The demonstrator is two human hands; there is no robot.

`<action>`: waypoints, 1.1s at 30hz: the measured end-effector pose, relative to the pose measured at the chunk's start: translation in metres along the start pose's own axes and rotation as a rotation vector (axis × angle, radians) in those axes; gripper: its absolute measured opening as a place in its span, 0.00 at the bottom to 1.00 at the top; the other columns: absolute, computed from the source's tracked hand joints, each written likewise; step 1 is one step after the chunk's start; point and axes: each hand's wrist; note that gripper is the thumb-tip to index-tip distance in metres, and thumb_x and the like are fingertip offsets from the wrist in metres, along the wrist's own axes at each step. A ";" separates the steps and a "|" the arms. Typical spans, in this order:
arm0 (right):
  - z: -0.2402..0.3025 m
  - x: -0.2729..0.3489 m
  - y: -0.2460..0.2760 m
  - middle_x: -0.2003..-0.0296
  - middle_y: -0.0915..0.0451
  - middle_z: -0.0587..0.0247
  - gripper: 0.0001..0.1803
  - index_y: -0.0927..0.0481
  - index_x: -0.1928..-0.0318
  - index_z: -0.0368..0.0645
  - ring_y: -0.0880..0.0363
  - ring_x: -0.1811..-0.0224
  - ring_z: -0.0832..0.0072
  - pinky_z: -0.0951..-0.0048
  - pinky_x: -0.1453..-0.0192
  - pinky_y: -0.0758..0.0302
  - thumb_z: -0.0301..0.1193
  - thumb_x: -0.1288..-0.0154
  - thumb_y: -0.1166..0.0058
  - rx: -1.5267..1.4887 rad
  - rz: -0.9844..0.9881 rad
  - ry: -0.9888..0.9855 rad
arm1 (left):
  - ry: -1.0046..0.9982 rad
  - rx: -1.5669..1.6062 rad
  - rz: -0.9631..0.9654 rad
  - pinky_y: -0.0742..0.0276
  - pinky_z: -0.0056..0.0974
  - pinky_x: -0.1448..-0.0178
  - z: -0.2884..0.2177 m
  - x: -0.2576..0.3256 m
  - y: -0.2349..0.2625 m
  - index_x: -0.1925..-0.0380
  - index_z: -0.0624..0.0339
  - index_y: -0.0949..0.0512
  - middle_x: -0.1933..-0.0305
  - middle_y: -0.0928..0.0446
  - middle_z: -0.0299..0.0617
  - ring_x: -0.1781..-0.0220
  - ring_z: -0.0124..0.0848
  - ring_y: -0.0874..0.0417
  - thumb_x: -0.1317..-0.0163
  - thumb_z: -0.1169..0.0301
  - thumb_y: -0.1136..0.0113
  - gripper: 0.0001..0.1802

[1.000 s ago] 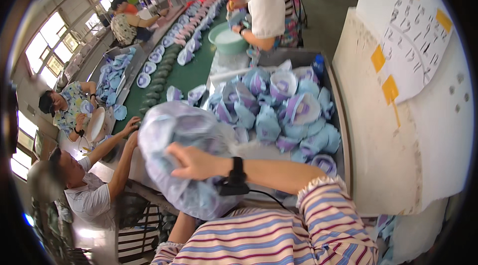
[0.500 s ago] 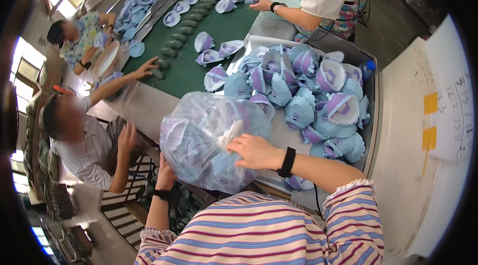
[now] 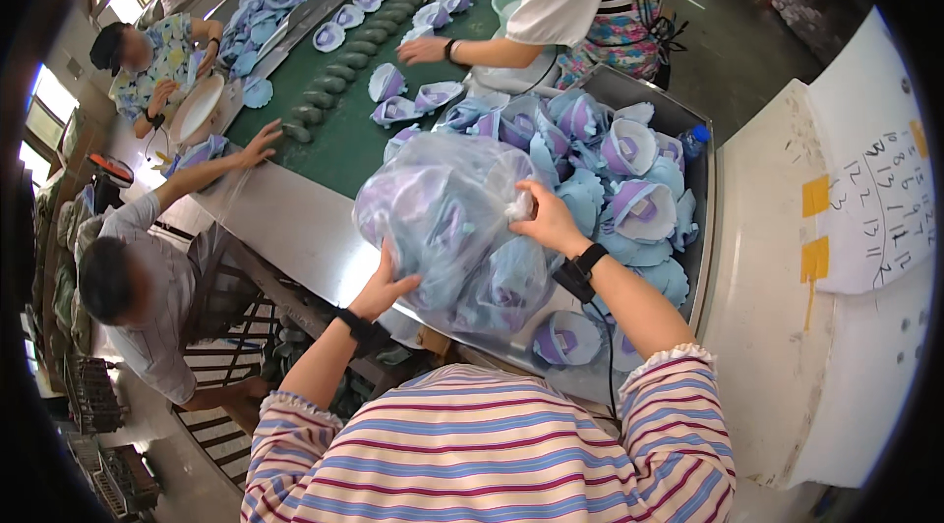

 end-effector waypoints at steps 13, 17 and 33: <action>0.087 0.045 -0.003 0.58 0.20 0.69 0.14 0.23 0.52 0.39 0.30 0.49 0.78 0.73 0.41 0.36 0.21 0.39 0.50 -0.858 0.319 0.221 | -0.605 -0.754 -0.134 0.33 0.45 0.41 -0.128 -0.006 -0.065 0.52 0.65 0.27 0.51 0.26 0.50 0.43 0.48 0.30 0.51 0.69 0.37 0.25; 0.093 0.058 0.059 0.71 0.19 0.69 0.06 0.18 0.67 0.40 0.27 0.52 0.77 0.73 0.48 0.33 0.22 0.40 0.49 -0.577 0.467 0.641 | -0.205 -0.261 -0.173 0.26 0.38 0.58 -0.107 -0.029 -0.057 0.65 0.68 0.21 0.72 0.20 0.45 0.66 0.41 0.20 0.43 0.69 0.41 0.12; 0.063 0.033 -0.021 0.69 0.25 0.57 0.09 0.25 0.69 0.41 0.24 0.68 0.54 0.58 0.67 0.30 0.33 0.45 0.43 0.337 -0.023 0.286 | -0.748 -0.121 -0.181 0.30 0.32 0.52 -0.212 0.007 -0.032 0.53 0.62 0.31 0.57 0.28 0.41 0.55 0.29 0.26 0.38 0.81 0.50 0.13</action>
Point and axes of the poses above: each hand's wrist, its own x-axis away from the middle knuckle, its own y-axis out of the back of the hand, z = x × y
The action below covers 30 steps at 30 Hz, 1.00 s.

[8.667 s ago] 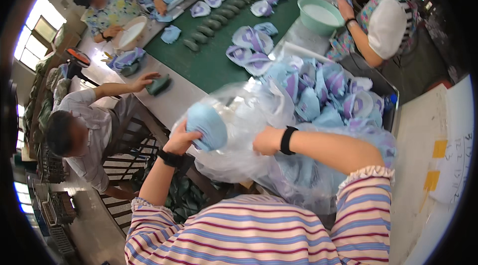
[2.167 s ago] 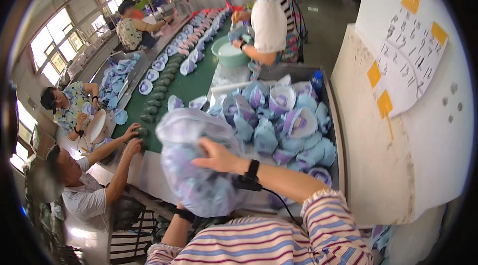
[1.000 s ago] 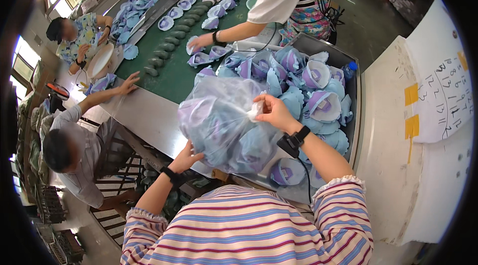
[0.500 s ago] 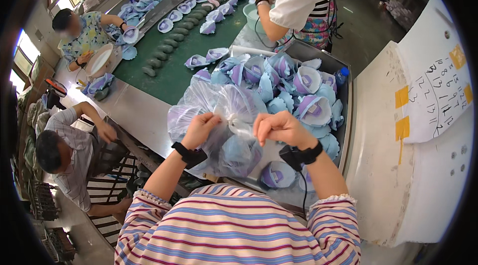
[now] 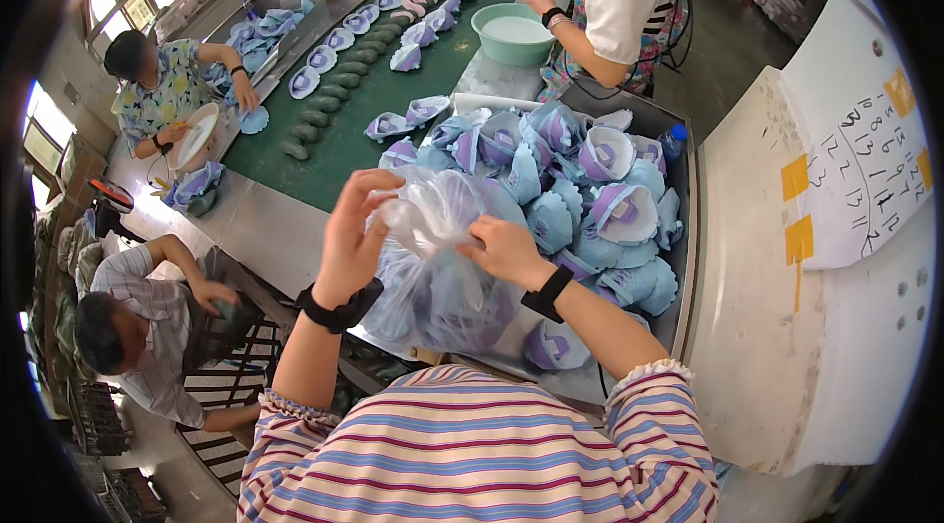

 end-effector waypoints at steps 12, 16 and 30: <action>-0.143 0.027 0.061 0.88 0.33 0.55 0.16 0.30 0.79 0.33 0.35 0.87 0.63 0.62 0.78 0.39 0.33 0.43 0.47 -0.092 -0.648 -0.453 | 0.412 -0.404 -0.440 0.33 0.39 0.75 0.100 0.039 0.102 0.78 0.65 0.25 0.83 0.27 0.42 0.83 0.35 0.28 0.48 0.69 0.39 0.10; -0.130 0.029 0.044 0.78 0.26 0.57 0.08 0.28 0.74 0.35 0.25 0.73 0.65 0.66 0.68 0.31 0.28 0.46 0.48 0.045 -0.620 -0.336 | 0.361 -0.616 -0.505 0.30 0.38 0.67 0.126 0.087 0.145 0.74 0.65 0.28 0.78 0.28 0.38 0.73 0.30 0.27 0.46 0.70 0.40 0.09; -0.001 -0.001 0.001 0.43 0.28 0.56 0.24 0.25 0.47 0.42 0.38 0.36 0.47 0.51 0.38 0.39 0.30 0.48 0.46 0.495 0.050 0.330 | 0.317 0.383 -0.184 0.27 0.31 0.61 -0.047 0.053 0.122 0.54 0.61 0.28 0.73 0.24 0.37 0.70 0.23 0.24 0.44 0.79 0.46 0.16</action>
Point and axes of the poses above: each hand's wrist, its own x-axis away from the middle knuckle, its own y-axis out of the back of the hand, z = x × y
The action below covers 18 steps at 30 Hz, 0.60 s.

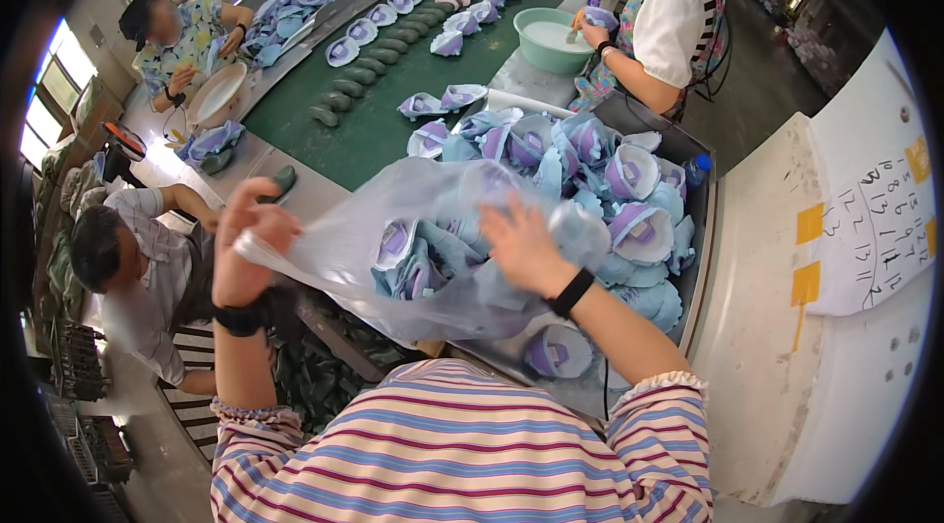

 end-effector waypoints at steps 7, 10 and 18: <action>-0.085 0.018 -0.005 0.41 0.30 0.51 0.33 0.31 0.40 0.45 0.39 0.33 0.59 0.52 0.38 0.39 0.32 0.49 0.42 0.265 0.301 -0.156 | 0.483 -1.458 0.301 0.30 0.44 0.44 0.104 0.054 0.162 0.59 0.57 0.21 0.58 0.22 0.46 0.50 0.44 0.22 0.53 0.82 0.48 0.19; -0.070 0.012 0.015 0.46 0.27 0.49 0.40 0.36 0.36 0.50 0.31 0.41 0.57 0.49 0.43 0.35 0.37 0.52 0.36 0.044 0.364 -0.308 | -0.023 -1.320 0.043 0.37 0.47 0.36 0.101 0.053 0.127 0.55 0.58 0.24 0.43 0.30 0.50 0.37 0.50 0.34 0.54 0.81 0.46 0.21; -0.004 0.000 0.046 0.41 0.31 0.58 0.43 0.32 0.39 0.52 0.37 0.36 0.57 0.37 0.41 0.41 0.44 0.59 0.30 0.115 0.330 -0.215 | -0.388 -1.372 0.438 0.36 0.43 0.37 0.109 0.041 -0.059 0.45 0.57 0.31 0.47 0.26 0.46 0.44 0.42 0.28 0.53 0.65 0.33 0.32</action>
Point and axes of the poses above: each hand's wrist, its own x-axis away from the middle knuckle, its own y-axis out of the back of the hand, z = x × y
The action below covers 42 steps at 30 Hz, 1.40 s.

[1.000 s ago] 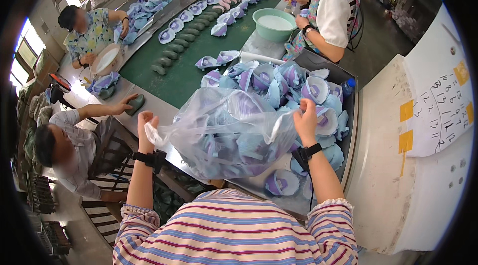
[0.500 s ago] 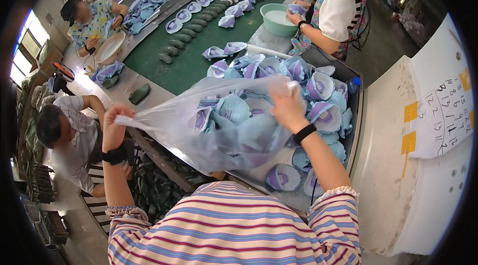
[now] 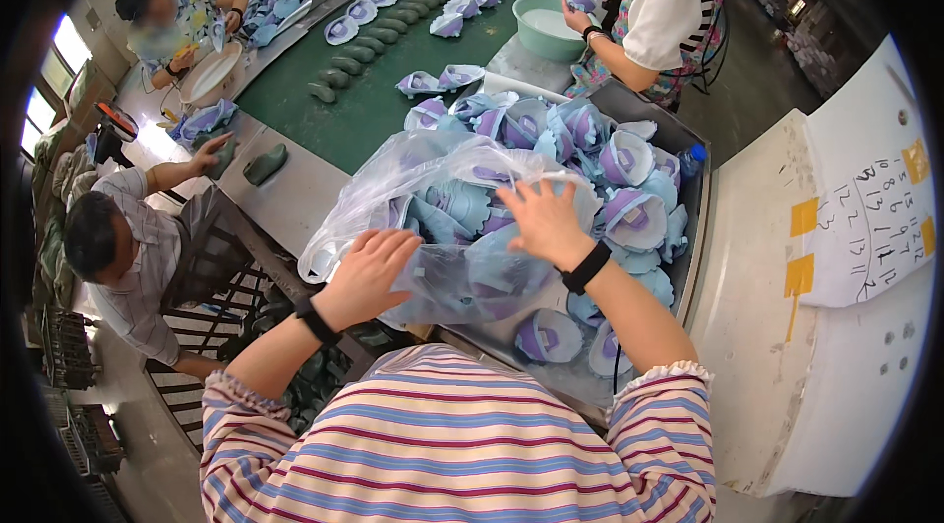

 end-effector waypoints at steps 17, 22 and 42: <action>-0.030 0.071 -0.109 0.61 0.18 0.55 0.20 0.22 0.53 0.41 0.20 0.57 0.61 0.65 0.52 0.25 0.40 0.42 0.42 -0.760 0.677 0.271 | 0.422 0.175 0.590 0.24 0.43 0.53 0.071 0.136 -0.049 0.65 0.60 0.21 0.60 0.22 0.48 0.56 0.45 0.21 0.41 0.64 0.44 0.12; -0.012 0.017 -0.039 0.58 0.19 0.58 0.19 0.25 0.48 0.39 0.19 0.57 0.72 0.72 0.52 0.25 0.31 0.40 0.44 -1.206 0.409 0.185 | 0.338 0.588 0.166 0.31 0.43 0.39 0.034 0.055 0.002 0.48 0.58 0.26 0.41 0.29 0.51 0.40 0.47 0.28 0.40 0.61 0.44 0.21; 0.015 -0.100 -0.034 0.64 0.18 0.57 0.14 0.20 0.57 0.42 0.20 0.62 0.61 0.64 0.58 0.25 0.31 0.44 0.44 -0.650 -0.107 0.197 | 0.505 0.328 -0.264 0.26 0.44 0.51 0.077 0.026 -0.022 0.54 0.59 0.24 0.58 0.24 0.46 0.55 0.44 0.22 0.51 0.67 0.34 0.23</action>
Point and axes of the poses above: each hand's wrist, its own x-axis away from the middle knuckle, its own y-axis out of the back of the hand, z = x × y
